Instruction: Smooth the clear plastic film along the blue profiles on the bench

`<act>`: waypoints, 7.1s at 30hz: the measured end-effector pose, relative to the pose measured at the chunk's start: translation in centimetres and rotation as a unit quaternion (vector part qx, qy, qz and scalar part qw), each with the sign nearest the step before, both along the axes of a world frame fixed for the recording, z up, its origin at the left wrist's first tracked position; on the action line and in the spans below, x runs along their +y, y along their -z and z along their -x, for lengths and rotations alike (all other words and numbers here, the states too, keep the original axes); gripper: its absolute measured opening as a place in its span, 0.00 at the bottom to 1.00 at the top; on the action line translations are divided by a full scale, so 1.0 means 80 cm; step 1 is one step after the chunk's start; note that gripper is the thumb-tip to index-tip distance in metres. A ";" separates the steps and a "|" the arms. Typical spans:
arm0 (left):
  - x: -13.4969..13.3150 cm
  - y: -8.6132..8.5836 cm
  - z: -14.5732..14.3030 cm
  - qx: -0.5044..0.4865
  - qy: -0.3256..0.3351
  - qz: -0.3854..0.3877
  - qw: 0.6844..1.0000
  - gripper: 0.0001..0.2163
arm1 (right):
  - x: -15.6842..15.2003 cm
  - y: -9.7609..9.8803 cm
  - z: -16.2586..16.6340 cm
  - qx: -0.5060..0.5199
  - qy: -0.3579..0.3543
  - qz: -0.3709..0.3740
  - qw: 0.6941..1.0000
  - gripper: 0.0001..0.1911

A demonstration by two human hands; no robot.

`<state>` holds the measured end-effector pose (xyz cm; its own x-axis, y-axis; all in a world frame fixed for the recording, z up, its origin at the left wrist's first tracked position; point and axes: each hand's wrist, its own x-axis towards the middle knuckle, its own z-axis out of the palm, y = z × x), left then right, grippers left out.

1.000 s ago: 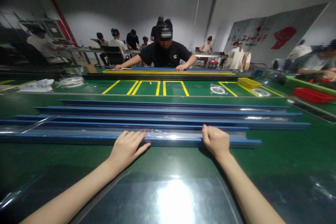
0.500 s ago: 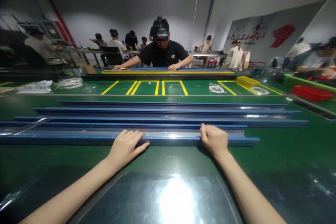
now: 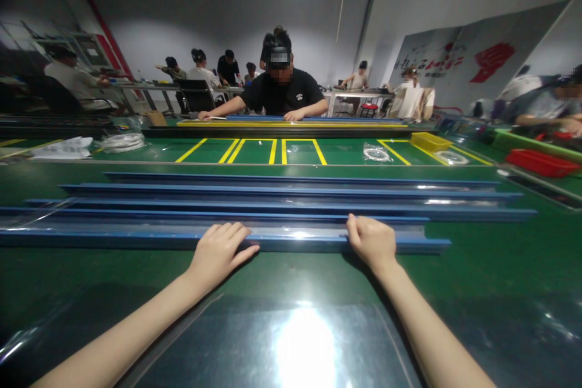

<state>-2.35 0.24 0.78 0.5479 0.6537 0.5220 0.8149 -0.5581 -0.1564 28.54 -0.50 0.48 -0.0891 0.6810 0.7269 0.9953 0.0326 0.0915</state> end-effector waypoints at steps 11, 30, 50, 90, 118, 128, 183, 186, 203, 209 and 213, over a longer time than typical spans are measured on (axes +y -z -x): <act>-0.002 0.001 -0.001 -0.038 0.036 0.002 0.999 0.12 | 0.000 0.000 0.002 0.005 0.006 0.010 1.000 0.26; -0.001 0.002 -0.001 -0.055 0.031 -0.001 0.998 0.10 | -0.010 -0.018 0.039 -0.168 -0.167 0.065 0.969 0.18; 0.004 0.007 -0.002 -0.117 0.020 0.037 0.992 0.09 | 0.009 -0.020 0.150 -0.011 -0.200 0.072 0.977 0.18; -0.008 -0.002 -0.007 -0.097 0.054 -0.082 0.991 0.13 | -0.002 -0.005 -0.025 -0.081 -0.077 -0.034 0.993 0.23; -0.003 0.001 -0.009 -0.041 -0.004 -0.021 0.999 0.13 | 0.012 -0.037 0.082 0.001 -0.096 0.262 0.960 0.23; -0.002 0.000 -0.009 -0.050 0.009 -0.025 0.998 0.14 | 0.008 -0.033 0.084 -0.010 -0.098 0.255 0.962 0.23; -0.002 0.002 -0.006 -0.070 0.021 -0.019 0.997 0.13 | 0.002 -0.017 0.094 -0.046 -0.128 0.062 0.989 0.20; -0.002 0.001 -0.006 -0.065 0.016 -0.016 0.998 0.14 | 0.004 -0.016 0.094 -0.032 -0.120 0.066 0.990 0.20; -0.003 0.003 -0.006 -0.054 -0.013 -0.002 0.998 0.14 | 0.007 -0.017 0.094 -0.018 -0.108 0.067 0.992 0.20; -0.001 0.003 -0.003 -0.065 0.021 -0.008 0.998 0.13 | 0.009 -0.016 0.089 -0.008 -0.117 0.018 0.993 0.20; -0.002 0.001 -0.004 -0.054 0.024 -0.009 0.998 0.12 | 0.010 -0.016 0.080 -0.015 -0.110 0.006 0.994 0.20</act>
<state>-2.05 0.10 0.69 0.5189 0.6185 0.5901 0.7998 -0.5950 -0.0797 22.17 0.33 1.72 -0.2576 0.6507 0.7143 0.9609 0.2503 0.1185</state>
